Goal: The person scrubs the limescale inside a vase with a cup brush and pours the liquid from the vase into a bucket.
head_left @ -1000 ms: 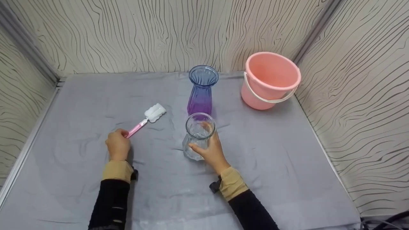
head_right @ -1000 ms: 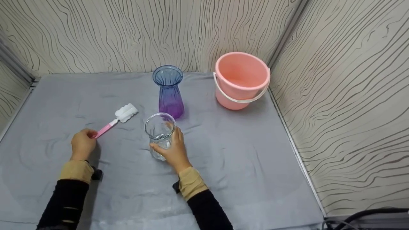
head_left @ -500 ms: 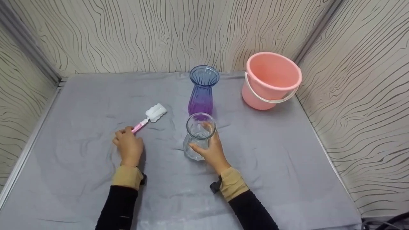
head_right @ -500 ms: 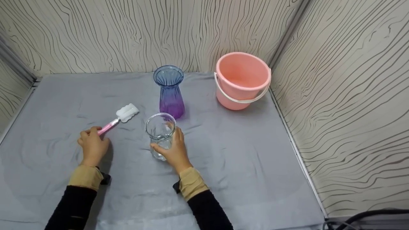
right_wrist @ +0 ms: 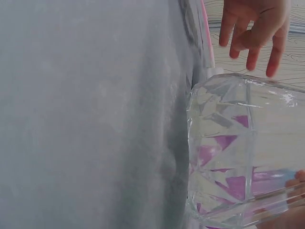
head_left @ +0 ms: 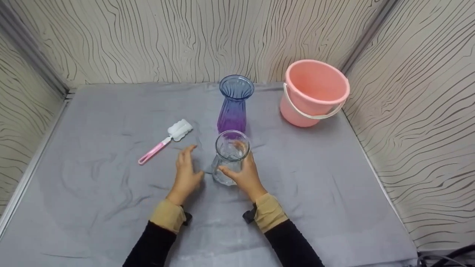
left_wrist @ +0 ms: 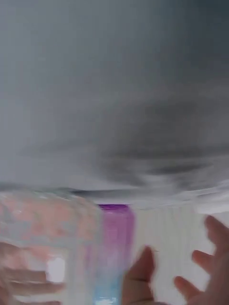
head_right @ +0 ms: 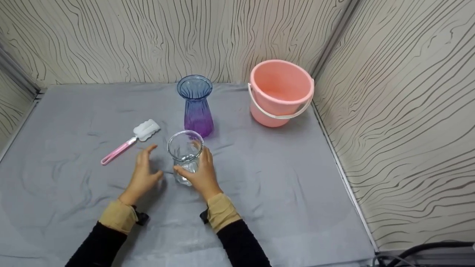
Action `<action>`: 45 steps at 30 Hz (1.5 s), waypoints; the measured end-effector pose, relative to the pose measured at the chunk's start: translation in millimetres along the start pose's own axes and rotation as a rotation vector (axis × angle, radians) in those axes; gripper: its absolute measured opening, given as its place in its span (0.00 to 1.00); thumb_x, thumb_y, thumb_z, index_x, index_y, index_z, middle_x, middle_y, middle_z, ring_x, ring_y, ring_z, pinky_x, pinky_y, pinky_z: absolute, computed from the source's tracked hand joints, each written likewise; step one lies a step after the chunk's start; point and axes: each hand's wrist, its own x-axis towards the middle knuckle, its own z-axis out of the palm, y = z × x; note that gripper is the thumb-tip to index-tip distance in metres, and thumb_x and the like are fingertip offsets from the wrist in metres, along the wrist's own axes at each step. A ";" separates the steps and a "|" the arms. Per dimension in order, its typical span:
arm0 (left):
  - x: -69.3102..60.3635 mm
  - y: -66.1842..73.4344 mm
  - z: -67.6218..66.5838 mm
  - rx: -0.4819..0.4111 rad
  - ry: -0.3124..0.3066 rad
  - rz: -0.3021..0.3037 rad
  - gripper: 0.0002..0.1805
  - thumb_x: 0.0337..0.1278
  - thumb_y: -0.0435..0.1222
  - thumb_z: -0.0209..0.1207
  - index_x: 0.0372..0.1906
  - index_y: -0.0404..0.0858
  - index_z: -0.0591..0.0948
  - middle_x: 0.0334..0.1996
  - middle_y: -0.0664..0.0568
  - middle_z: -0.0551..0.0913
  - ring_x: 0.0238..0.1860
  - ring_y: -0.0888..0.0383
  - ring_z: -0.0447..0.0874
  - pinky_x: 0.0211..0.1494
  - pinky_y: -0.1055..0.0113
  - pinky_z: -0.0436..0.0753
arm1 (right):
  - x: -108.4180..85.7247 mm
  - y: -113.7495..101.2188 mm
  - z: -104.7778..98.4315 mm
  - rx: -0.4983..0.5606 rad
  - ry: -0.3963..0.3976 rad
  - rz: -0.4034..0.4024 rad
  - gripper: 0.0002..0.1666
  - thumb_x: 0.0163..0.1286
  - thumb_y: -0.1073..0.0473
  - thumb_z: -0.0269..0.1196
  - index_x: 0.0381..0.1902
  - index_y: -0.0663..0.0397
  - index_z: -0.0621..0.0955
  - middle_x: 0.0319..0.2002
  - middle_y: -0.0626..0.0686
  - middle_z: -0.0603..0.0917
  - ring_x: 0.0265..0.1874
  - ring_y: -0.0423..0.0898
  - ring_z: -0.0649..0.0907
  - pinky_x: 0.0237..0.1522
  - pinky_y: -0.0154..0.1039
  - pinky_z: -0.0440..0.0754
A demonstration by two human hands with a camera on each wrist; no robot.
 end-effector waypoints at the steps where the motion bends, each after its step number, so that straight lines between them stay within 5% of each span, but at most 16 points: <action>1: -1.4 1.9 3.3 -0.025 -0.047 0.008 0.46 0.33 0.13 0.63 0.68 0.32 0.66 0.64 0.29 0.64 0.67 0.31 0.61 0.71 0.39 0.65 | -0.1 -0.5 0.5 0.000 -0.001 0.006 0.52 0.56 0.54 0.79 0.72 0.56 0.64 0.69 0.57 0.71 0.71 0.54 0.69 0.73 0.52 0.64; 7: -6.7 10.2 17.0 -0.317 -0.306 -0.030 0.49 0.34 0.14 0.56 0.73 0.30 0.59 0.72 0.30 0.55 0.74 0.30 0.54 0.73 0.37 0.63 | -0.6 -1.2 1.8 0.015 0.007 0.010 0.52 0.55 0.57 0.79 0.72 0.58 0.64 0.69 0.60 0.71 0.71 0.56 0.69 0.73 0.53 0.63; 11: -10.5 11.1 25.7 -0.377 -0.375 -0.052 0.53 0.37 0.18 0.62 0.75 0.29 0.54 0.74 0.29 0.51 0.76 0.31 0.50 0.74 0.37 0.58 | -0.4 -1.1 1.0 0.011 0.001 0.001 0.52 0.56 0.57 0.79 0.73 0.58 0.64 0.68 0.60 0.71 0.70 0.55 0.69 0.73 0.52 0.64; 17: -15.3 10.1 44.3 -0.276 -0.300 0.009 0.62 0.35 0.32 0.78 0.76 0.29 0.51 0.73 0.25 0.53 0.74 0.32 0.52 0.76 0.39 0.57 | -0.2 1.0 -1.1 -0.028 0.016 -0.009 0.52 0.55 0.55 0.79 0.71 0.60 0.65 0.68 0.62 0.72 0.70 0.56 0.70 0.72 0.53 0.65; 24: -16.4 15.6 56.9 -0.228 -0.166 0.059 0.64 0.31 0.35 0.81 0.75 0.29 0.54 0.70 0.25 0.61 0.71 0.31 0.60 0.73 0.37 0.61 | 2.0 3.2 -1.3 -0.046 0.019 -0.048 0.52 0.55 0.54 0.79 0.71 0.60 0.65 0.68 0.64 0.71 0.69 0.57 0.71 0.71 0.55 0.66; 34: -14.2 17.8 58.9 -0.181 -0.110 0.066 0.61 0.25 0.35 0.82 0.73 0.31 0.61 0.64 0.31 0.72 0.65 0.36 0.71 0.70 0.42 0.69 | 1.5 0.6 -3.4 -0.025 -0.009 -0.017 0.53 0.54 0.55 0.80 0.72 0.60 0.64 0.70 0.63 0.70 0.70 0.59 0.70 0.72 0.54 0.65; 45: -13.5 20.2 61.6 -0.158 -0.078 0.065 0.57 0.29 0.35 0.80 0.72 0.31 0.64 0.63 0.32 0.74 0.64 0.38 0.72 0.69 0.43 0.70 | -10.8 9.0 -4.5 -0.060 -0.008 0.107 0.76 0.45 0.50 0.84 0.79 0.63 0.49 0.76 0.65 0.60 0.74 0.57 0.63 0.76 0.52 0.58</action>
